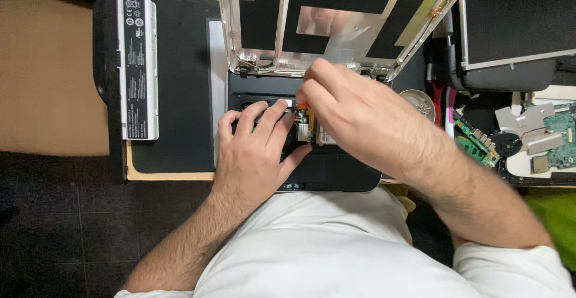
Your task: The person uses a screwdriver to tighten screws on the internal components of a disassembled laptop. They then insert a green RAM module into a slot and continue securing the internal parts with screws.
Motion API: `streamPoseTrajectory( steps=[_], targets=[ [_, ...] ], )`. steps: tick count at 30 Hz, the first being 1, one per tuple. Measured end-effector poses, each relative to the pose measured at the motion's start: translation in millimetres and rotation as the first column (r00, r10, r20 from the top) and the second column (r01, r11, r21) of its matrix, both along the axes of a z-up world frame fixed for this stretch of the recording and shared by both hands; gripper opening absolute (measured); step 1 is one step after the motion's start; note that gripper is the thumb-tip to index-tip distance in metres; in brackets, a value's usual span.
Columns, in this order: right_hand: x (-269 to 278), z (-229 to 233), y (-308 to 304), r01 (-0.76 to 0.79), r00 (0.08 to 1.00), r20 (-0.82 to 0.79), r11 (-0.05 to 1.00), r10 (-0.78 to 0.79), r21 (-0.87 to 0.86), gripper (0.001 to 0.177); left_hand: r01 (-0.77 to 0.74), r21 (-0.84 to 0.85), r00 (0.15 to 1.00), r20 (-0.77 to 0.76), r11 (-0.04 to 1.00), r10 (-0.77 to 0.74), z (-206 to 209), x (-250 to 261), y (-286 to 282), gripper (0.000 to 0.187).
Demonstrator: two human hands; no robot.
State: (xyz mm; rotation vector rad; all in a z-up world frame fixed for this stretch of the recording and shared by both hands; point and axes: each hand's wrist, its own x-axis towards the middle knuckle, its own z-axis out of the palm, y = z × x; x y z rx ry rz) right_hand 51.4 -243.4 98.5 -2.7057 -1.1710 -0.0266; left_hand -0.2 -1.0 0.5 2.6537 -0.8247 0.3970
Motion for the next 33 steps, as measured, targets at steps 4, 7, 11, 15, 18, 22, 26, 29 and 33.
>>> streamPoseTrajectory(
  steps=[4,7,11,15,18,22,26,29,33],
  targets=[
    [10,-10,5,0.002,0.994,0.107,0.96,0.029,-0.279,0.018,-0.007,0.002,1.0,0.03,1.0,0.007,-2,0,0,0.058],
    [16,-9,15,0.068,0.986,0.167,0.926,-0.005,-0.371,0.035,0.0,-0.002,1.0,0.014,1.0,0.0,-2,0,1,0.057],
    [22,20,20,0.058,0.997,-0.017,0.855,-0.078,-0.515,0.026,0.001,-0.015,1.0,-0.008,1.0,-0.001,-1,1,1,0.058],
    [18,21,22,-0.02,1.0,-0.006,0.841,0.02,-0.541,0.053,0.004,-0.025,1.0,-0.024,1.0,-0.005,-1,1,0,0.05],
    [17,-2,22,0.138,0.988,0.131,0.861,-0.084,-0.49,0.073,-0.008,-0.023,1.0,-0.017,1.0,0.007,-1,2,-1,0.06],
    [20,23,23,0.063,0.992,-0.057,0.836,-0.113,-0.545,0.037,-0.006,-0.046,1.0,0.016,0.999,0.007,1,2,-2,0.049],
    [26,13,16,-0.018,1.0,-0.026,0.842,0.004,-0.538,0.015,0.001,-0.013,1.0,-0.007,1.0,-0.001,-2,1,-2,0.058],
    [26,-9,18,0.073,0.992,0.126,0.877,-0.015,-0.474,0.049,-0.009,-0.007,1.0,0.009,1.0,0.009,-1,2,-2,0.058],
    [19,9,23,0.08,0.996,0.06,0.893,-0.059,-0.443,0.043,-0.014,-0.058,1.0,0.013,0.998,0.014,1,1,-4,0.048]
  ],
)
